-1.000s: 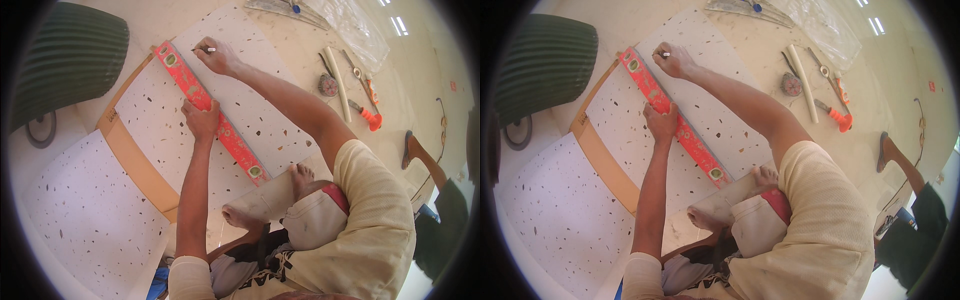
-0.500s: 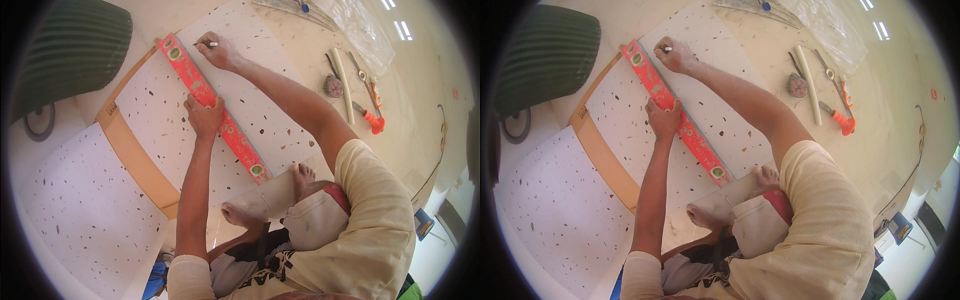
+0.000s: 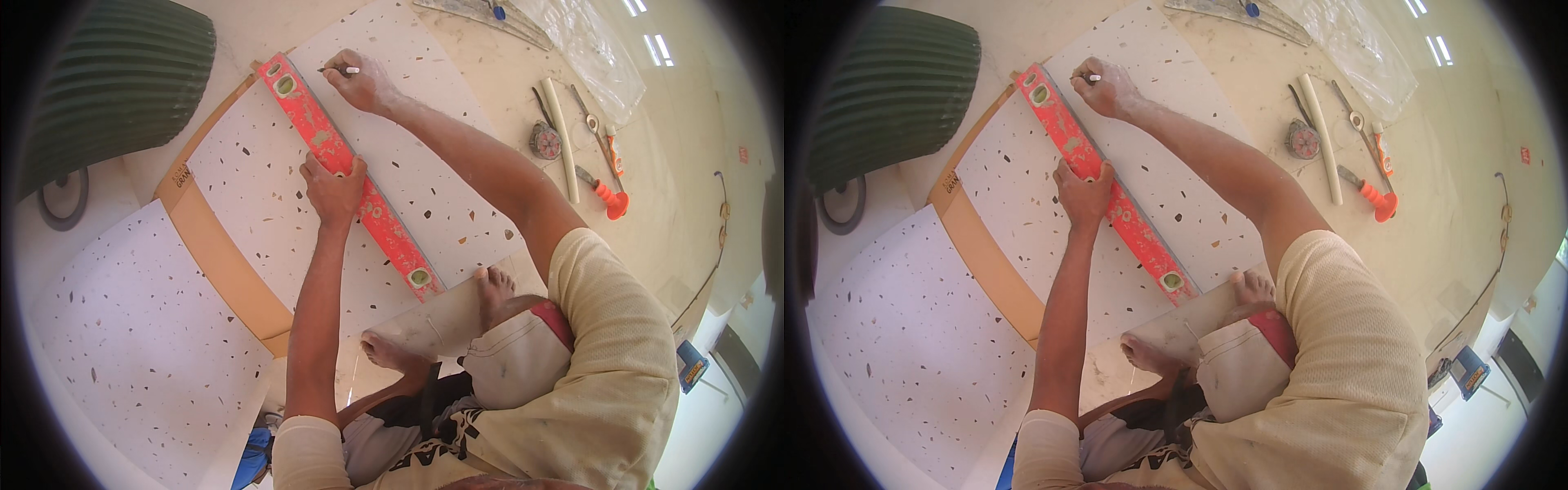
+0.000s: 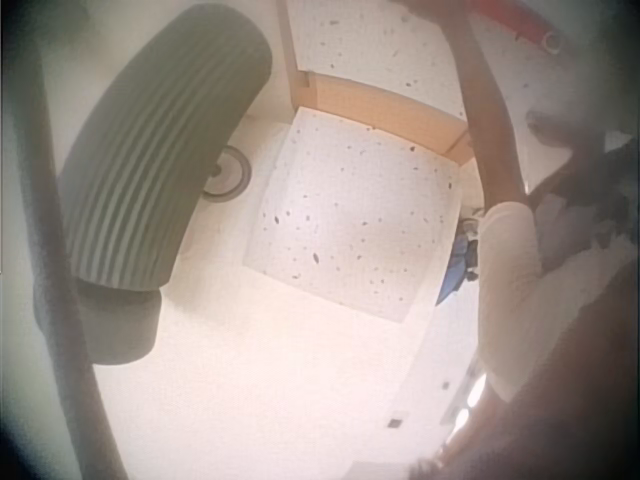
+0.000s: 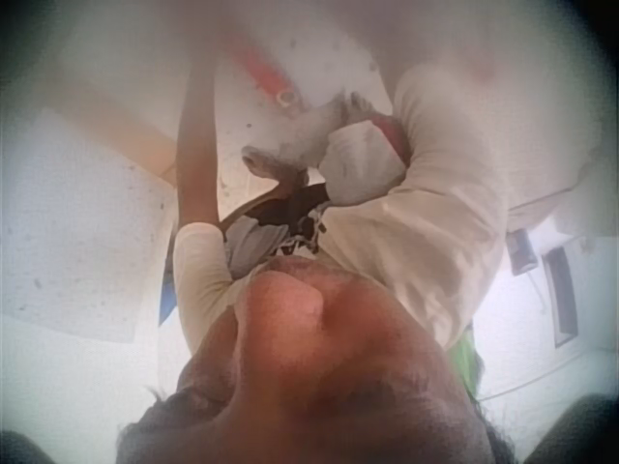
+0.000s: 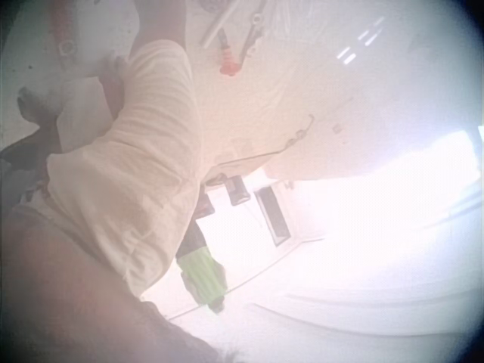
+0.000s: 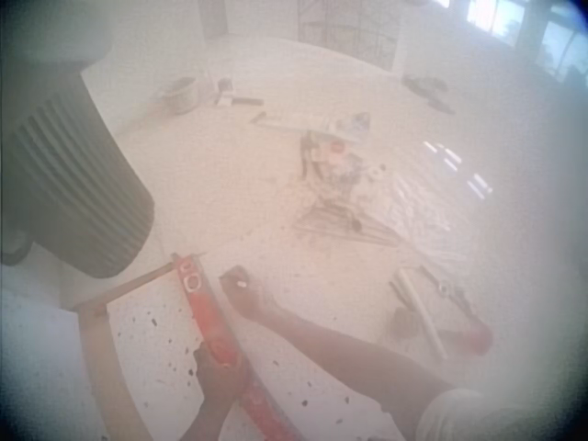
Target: The person measures and marks a large white terrazzo tile using a red spirit level and a black marker. They also use a tape measure to measure a gap in the floor and transfer those measurements to the tile to prepare it for cutting.
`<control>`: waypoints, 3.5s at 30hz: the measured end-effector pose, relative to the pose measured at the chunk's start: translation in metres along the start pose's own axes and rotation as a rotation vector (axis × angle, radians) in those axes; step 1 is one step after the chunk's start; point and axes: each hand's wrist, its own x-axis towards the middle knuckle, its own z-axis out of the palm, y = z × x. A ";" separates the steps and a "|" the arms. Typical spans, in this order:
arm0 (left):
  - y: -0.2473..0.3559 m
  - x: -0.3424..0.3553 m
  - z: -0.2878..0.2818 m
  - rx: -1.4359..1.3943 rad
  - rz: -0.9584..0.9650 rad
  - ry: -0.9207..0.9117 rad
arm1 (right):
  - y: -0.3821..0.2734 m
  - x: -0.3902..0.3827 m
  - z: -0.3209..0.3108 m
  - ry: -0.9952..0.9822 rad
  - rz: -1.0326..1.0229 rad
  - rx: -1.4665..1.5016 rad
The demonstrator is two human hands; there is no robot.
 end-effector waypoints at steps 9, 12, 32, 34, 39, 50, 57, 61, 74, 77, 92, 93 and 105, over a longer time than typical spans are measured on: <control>0.000 -0.001 0.000 -0.005 -0.003 -0.005 | -0.001 -0.001 -0.001 0.010 0.014 -0.014; 0.000 -0.001 -0.001 -0.013 -0.009 -0.018 | -0.001 -0.002 -0.002 0.010 0.007 0.002; 0.007 0.000 -0.004 -0.050 -0.058 -0.035 | 0.001 0.004 0.003 0.002 0.033 0.006; 0.007 0.000 -0.004 -0.063 -0.061 -0.036 | 0.003 0.004 0.003 0.009 0.029 -0.003; 0.000 0.001 0.001 -0.020 -0.024 -0.012 | 0.003 0.004 0.002 0.022 0.001 -0.020; -0.001 0.002 0.004 0.006 0.000 -0.012 | 0.002 0.009 0.002 0.024 0.029 0.009; 0.000 0.003 0.002 -0.011 -0.015 -0.033 | -0.001 0.008 0.005 0.035 -0.014 -0.009; 0.001 0.003 0.003 0.008 -0.012 -0.033 | 0.004 0.011 0.007 0.052 -0.022 -0.008; 0.001 0.001 0.003 0.001 -0.029 -0.034 | 0.004 0.032 0.019 0.046 -0.052 -0.056; -0.001 0.001 0.002 0.028 0.000 -0.038 | 0.003 0.043 0.026 0.042 -0.044 -0.082; -0.002 0.001 0.003 0.058 0.007 -0.039 | 0.003 0.072 0.044 -0.047 0.087 -0.020; -0.002 0.001 0.003 0.058 0.009 -0.040 | 0.003 0.073 0.044 -0.052 0.092 -0.015; -0.003 0.000 0.003 0.041 0.007 -0.045 | -0.003 0.069 0.040 -0.104 0.039 -0.187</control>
